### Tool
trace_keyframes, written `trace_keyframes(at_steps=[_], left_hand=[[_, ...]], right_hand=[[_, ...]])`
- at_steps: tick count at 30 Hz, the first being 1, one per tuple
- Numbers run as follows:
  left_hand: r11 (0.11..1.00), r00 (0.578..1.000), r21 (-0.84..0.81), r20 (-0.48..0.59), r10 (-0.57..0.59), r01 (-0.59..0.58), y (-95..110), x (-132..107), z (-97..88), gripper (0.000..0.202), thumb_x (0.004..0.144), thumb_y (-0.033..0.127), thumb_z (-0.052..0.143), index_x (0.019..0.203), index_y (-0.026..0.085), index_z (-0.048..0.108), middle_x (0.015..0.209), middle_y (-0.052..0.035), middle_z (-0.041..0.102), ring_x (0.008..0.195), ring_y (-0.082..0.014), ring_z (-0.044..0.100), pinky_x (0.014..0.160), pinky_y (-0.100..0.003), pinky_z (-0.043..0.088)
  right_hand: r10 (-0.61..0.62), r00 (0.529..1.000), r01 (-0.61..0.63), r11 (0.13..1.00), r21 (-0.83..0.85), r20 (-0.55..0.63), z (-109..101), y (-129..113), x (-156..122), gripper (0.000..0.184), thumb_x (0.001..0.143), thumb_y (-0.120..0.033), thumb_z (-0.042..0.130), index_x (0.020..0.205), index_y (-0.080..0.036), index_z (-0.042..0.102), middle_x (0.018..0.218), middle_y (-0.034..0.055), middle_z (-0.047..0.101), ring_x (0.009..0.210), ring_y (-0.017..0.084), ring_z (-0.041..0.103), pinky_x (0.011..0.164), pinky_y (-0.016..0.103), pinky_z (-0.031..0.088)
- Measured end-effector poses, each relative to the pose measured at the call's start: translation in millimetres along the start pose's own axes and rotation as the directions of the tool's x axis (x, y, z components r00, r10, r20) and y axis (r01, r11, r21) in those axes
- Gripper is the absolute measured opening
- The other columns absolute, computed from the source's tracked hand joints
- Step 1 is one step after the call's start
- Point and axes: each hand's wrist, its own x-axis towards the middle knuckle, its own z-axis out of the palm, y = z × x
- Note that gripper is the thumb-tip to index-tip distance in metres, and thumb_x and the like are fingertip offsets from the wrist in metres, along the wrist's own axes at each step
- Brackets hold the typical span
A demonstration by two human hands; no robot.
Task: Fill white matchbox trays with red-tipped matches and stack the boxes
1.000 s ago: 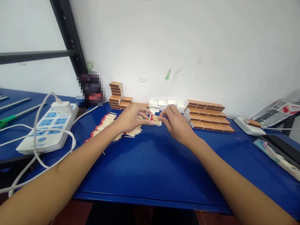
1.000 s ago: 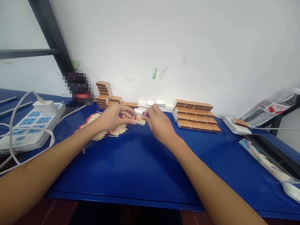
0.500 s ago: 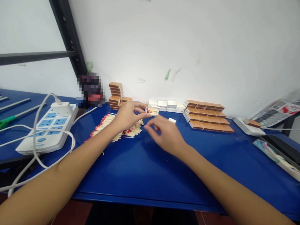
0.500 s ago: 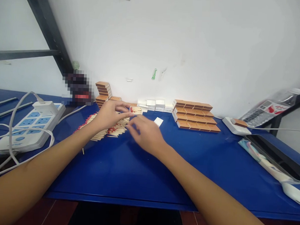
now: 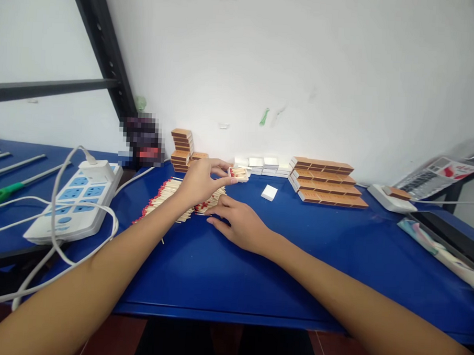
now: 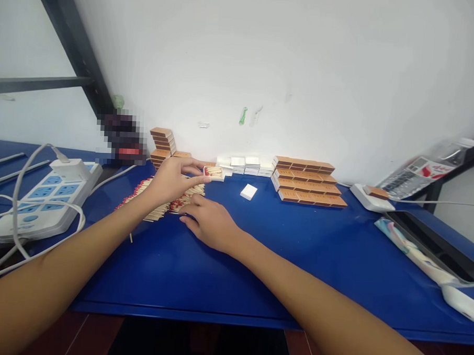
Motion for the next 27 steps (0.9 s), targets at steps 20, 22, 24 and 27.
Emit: trace_keyframes(at_steps=[20,22,24,27], left_hand=[[0.999,0.999,0.017,-0.004,0.047,-0.047,-6.7,1.4,1.6,0.027,0.082,0.038,0.088,0.101,0.021,0.078,0.091,-0.0028,0.084,0.099,-0.0255,0.079,0.098,-0.039,0.054],[0.998,0.999,0.019,0.002,0.053,-0.053,-7.0,1.4,1.3,0.027,0.082,0.037,0.087,0.101,0.021,0.077,0.091,-0.0025,0.084,0.097,-0.0252,0.079,0.096,-0.038,0.055],[0.998,0.998,0.028,0.008,0.055,-0.055,-6.3,1.2,0.7,0.027,0.082,0.037,0.087,0.102,0.021,0.078,0.09,-0.0027,0.084,0.096,-0.0251,0.079,0.095,-0.038,0.055],[0.998,0.999,0.049,0.024,0.048,-0.049,-4.2,0.7,-0.1,0.026,0.082,0.036,0.087,0.102,0.021,0.078,0.089,-0.003,0.084,0.095,-0.0253,0.079,0.094,-0.038,0.056]], right_hand=[[0.172,0.983,-0.181,0.967,0.18,0.064,-3.1,-7.2,7.4,0.008,0.093,-0.021,0.077,0.087,-0.018,0.074,0.083,-0.0007,0.057,0.072,0.013,0.051,0.069,0.028,0.039],[0.169,0.981,-0.184,0.968,0.171,0.099,-7.0,-7.6,6.5,0.008,0.095,-0.021,0.075,0.089,-0.018,0.072,0.085,-0.0003,0.057,0.074,0.013,0.052,0.07,0.027,0.039],[0.156,0.982,-0.173,0.969,0.174,0.106,-12.1,-6.7,4.7,0.007,0.098,-0.019,0.071,0.091,-0.017,0.07,0.089,0.0008,0.057,0.076,0.013,0.052,0.072,0.027,0.04],[0.15,0.985,-0.164,0.968,0.19,0.083,-18.9,-3.2,1.3,0.007,0.1,-0.019,0.068,0.093,-0.017,0.069,0.092,0.0017,0.057,0.077,0.013,0.052,0.072,0.027,0.041]])
